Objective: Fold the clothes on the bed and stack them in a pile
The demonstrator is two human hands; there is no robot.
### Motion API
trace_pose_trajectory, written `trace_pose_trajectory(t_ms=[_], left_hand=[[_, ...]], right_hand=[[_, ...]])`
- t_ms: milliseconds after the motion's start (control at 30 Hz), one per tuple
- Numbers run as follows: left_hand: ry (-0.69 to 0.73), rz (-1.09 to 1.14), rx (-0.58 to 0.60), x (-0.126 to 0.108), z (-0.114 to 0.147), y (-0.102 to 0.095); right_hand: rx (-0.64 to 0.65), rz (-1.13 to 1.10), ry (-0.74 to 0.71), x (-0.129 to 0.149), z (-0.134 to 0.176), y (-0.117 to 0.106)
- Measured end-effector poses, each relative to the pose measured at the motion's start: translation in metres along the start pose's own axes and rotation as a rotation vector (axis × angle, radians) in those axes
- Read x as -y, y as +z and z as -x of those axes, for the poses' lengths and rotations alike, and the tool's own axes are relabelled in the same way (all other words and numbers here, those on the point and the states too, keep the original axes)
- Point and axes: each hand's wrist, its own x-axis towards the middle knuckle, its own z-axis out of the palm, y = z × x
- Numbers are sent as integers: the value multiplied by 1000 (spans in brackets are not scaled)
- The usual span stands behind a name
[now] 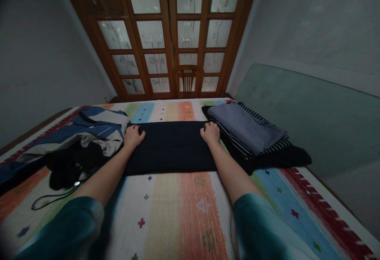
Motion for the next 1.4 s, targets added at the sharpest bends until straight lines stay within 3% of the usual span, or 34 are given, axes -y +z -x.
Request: trace_pose_trajectory(t_ms=[233, 333, 467, 633, 767, 867, 1000, 1100, 1233, 1400], left_hand=[[-59, -14, 208, 1, -9, 1], [-65, -22, 244, 2, -12, 2], [-49, -45, 251, 1, -14, 1], [23, -106, 186, -3, -12, 1], [145, -158, 28, -2, -6, 0], [226, -153, -1, -4, -4, -10], [281, -83, 47, -33, 1, -34], [316, 43, 181, -72, 16, -43], [237, 104, 393, -114, 51, -30], [208, 105, 328, -120, 80, -8]], right_hand=[[80, -4, -54, -3, 17, -8], [115, -20, -52, -9, 35, -14], [207, -12, 61, -12, 62, -22], [269, -21, 132, -10, 74, -27], [235, -59, 186, -13, 70, -25], [213, -78, 197, -17, 67, -21], [227, -106, 169, -20, 63, -21], [259, -140, 209, -20, 52, -26], [334, -270, 378, -22, 26, -32], [344, -628, 502, -26, 1, -29]])
